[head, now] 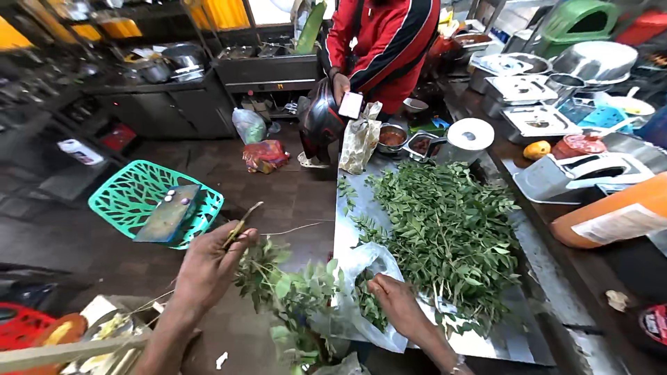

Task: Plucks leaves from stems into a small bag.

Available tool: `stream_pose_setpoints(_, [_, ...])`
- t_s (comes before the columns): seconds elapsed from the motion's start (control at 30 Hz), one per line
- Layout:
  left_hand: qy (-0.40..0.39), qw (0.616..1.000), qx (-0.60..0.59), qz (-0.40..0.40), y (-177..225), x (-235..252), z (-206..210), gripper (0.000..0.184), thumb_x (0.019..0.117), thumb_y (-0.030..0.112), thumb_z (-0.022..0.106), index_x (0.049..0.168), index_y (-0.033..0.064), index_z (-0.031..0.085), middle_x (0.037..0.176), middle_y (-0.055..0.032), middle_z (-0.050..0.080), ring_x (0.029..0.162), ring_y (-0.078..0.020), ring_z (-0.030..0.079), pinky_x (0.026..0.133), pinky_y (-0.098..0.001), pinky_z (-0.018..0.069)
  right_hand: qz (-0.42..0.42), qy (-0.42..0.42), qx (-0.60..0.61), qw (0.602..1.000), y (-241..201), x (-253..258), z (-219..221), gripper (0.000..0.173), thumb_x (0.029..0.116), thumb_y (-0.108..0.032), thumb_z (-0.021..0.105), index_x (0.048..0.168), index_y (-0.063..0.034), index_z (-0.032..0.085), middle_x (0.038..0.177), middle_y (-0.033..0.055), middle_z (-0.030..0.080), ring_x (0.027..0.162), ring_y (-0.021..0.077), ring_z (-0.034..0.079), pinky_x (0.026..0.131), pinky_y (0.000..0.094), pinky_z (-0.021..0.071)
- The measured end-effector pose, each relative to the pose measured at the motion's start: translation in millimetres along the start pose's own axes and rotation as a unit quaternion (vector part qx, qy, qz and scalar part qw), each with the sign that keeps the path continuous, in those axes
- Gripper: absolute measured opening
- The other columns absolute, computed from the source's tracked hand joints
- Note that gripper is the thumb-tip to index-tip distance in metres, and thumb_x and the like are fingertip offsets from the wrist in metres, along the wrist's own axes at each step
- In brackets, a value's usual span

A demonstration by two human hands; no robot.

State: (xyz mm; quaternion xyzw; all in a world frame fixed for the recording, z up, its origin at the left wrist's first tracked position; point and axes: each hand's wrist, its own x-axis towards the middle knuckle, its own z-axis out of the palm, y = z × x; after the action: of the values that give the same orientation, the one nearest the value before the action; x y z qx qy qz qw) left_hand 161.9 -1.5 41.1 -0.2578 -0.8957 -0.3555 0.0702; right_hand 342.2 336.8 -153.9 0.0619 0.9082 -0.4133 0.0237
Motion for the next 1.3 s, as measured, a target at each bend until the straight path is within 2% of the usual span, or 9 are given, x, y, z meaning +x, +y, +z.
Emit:
stream_pose_setpoints(0.13, [-0.006, 0.999, 0.046, 0.000, 8.9, -0.8, 18.2, 0.033, 0.1027, 0.052, 0.049, 0.086, 0.0272, 0.062, 0.062, 0.0098, 0.051, 0.050, -0.0073, 0.049, 0.045, -0.0325, 0.0436, 0.054, 0.015, -0.116, 0.992, -0.7, 3.1, 18.9, 0.048, 0.1029, -0.054, 0.048, 0.127, -0.0193, 0.071, 0.127, 0.0051, 0.068, 0.125, 0.0274, 0.059, 0.106, 0.0498, 0.0484])
stream_pose_setpoints(0.3, [-0.022, 0.998, 0.050, 0.009, 16.1, -6.6, 34.6, 0.034, 0.1030, 0.052, 0.048, 0.085, 0.0277, 0.063, 0.061, 0.0113, 0.051, 0.049, -0.0057, 0.048, 0.045, -0.0304, 0.0430, -0.114, 0.223, 0.068, 0.966, -87.6, 7.7, -39.8, 0.027, 0.1041, -0.036, 0.057, 0.105, -0.0185, 0.078, 0.096, -0.0066, 0.072, 0.089, 0.0063, 0.070, 0.080, 0.0298, 0.0622])
stream_pose_setpoints(0.4, [-0.042, 0.999, 0.034, 0.010, 22.1, -8.3, 44.0, 0.033, 0.1030, 0.051, 0.048, 0.088, 0.0281, 0.066, 0.062, 0.0119, 0.053, 0.050, -0.0049, 0.049, 0.046, -0.0296, 0.0439, -0.237, 0.253, 0.054, 0.936, -143.5, 22.8, -54.4, 0.019, 0.0999, -0.028, 0.066, 0.111, -0.0177, 0.078, 0.110, -0.0080, 0.072, 0.107, 0.0083, 0.066, 0.092, 0.0331, 0.0588])
stream_pose_setpoints(0.5, [-0.059, 0.998, 0.018, 0.017, 28.9, -10.2, 50.4, 0.032, 0.1026, 0.048, 0.047, 0.091, 0.0277, 0.068, 0.066, 0.0127, 0.057, 0.055, -0.0037, 0.053, 0.050, -0.0289, 0.0475, -0.275, 0.213, -0.062, 0.936, -177.5, 42.1, -52.0, 0.040, 0.0991, -0.050, 0.063, 0.124, -0.0207, 0.073, 0.129, -0.0092, 0.067, 0.131, 0.0143, 0.054, 0.111, 0.0437, 0.0446])
stream_pose_setpoints(0.57, [-0.057, 0.998, 0.013, 0.013, 31.9, -11.8, 52.0, 0.032, 0.1022, 0.048, 0.047, 0.089, 0.0272, 0.067, 0.066, 0.0124, 0.057, 0.055, -0.0035, 0.054, 0.050, -0.0290, 0.0481, -0.262, 0.165, -0.110, 0.945, -188.2, 50.2, -41.6, 0.053, 0.0959, -0.065, 0.057, 0.122, -0.0211, 0.073, 0.119, -0.0089, 0.070, 0.120, 0.0108, 0.059, 0.109, 0.0424, 0.0433])
stream_pose_setpoints(0.73, [-0.041, 0.999, -0.019, -0.018, 31.4, -16.7, 51.4, 0.035, 0.1018, 0.052, 0.047, 0.082, 0.0272, 0.063, 0.061, 0.0105, 0.053, 0.051, -0.0058, 0.051, 0.046, -0.0295, 0.0452, -0.235, 0.074, -0.081, 0.966, -184.6, 58.8, -17.9, 0.032, 0.0984, -0.044, 0.062, 0.107, -0.0164, 0.076, 0.103, -0.0017, 0.072, 0.103, 0.0135, 0.066, 0.091, 0.0360, 0.0540])
stream_pose_setpoints(0.97, [-0.041, 0.996, -0.065, -0.033, 26.8, -22.9, 59.8, 0.033, 0.1033, 0.047, 0.046, 0.100, 0.0274, 0.073, 0.070, 0.0112, 0.062, 0.056, -0.0057, 0.058, 0.050, -0.0288, 0.0513, -0.217, 0.031, -0.031, 0.975, -176.9, 61.8, -12.0, 0.038, 0.1074, -0.040, 0.047, 0.105, -0.0157, 0.076, 0.098, 0.0006, 0.071, 0.101, 0.0149, 0.066, 0.091, 0.0366, 0.0531])
stream_pose_setpoints(1.13, [0.045, 0.998, -0.033, -0.038, 30.4, -19.2, 70.8, 0.037, 0.0969, 0.056, 0.056, 0.080, 0.0259, 0.070, 0.066, 0.0125, 0.063, 0.057, -0.0025, 0.058, 0.052, -0.0278, 0.0507, -0.222, 0.001, -0.001, 0.975, -182.4, 57.8, -11.3, 0.042, 0.1086, -0.040, 0.043, 0.101, -0.0117, 0.073, 0.095, 0.0044, 0.069, 0.098, 0.0186, 0.066, 0.093, 0.0400, 0.0505])
stream_pose_setpoints(1.3, [0.083, 0.995, 0.051, 0.023, 25.0, -13.5, 74.2, 0.049, 0.1001, 0.059, 0.048, 0.066, 0.0247, 0.058, 0.059, 0.0110, 0.045, 0.058, -0.0067, 0.050, 0.053, -0.0304, 0.0418, -0.196, -0.011, 0.036, 0.980, -182.1, 54.3, -15.2, 0.043, 0.1083, -0.041, 0.045, 0.101, -0.0118, 0.076, 0.097, 0.0034, 0.071, 0.095, 0.0147, 0.068, 0.089, 0.0363, 0.0546])
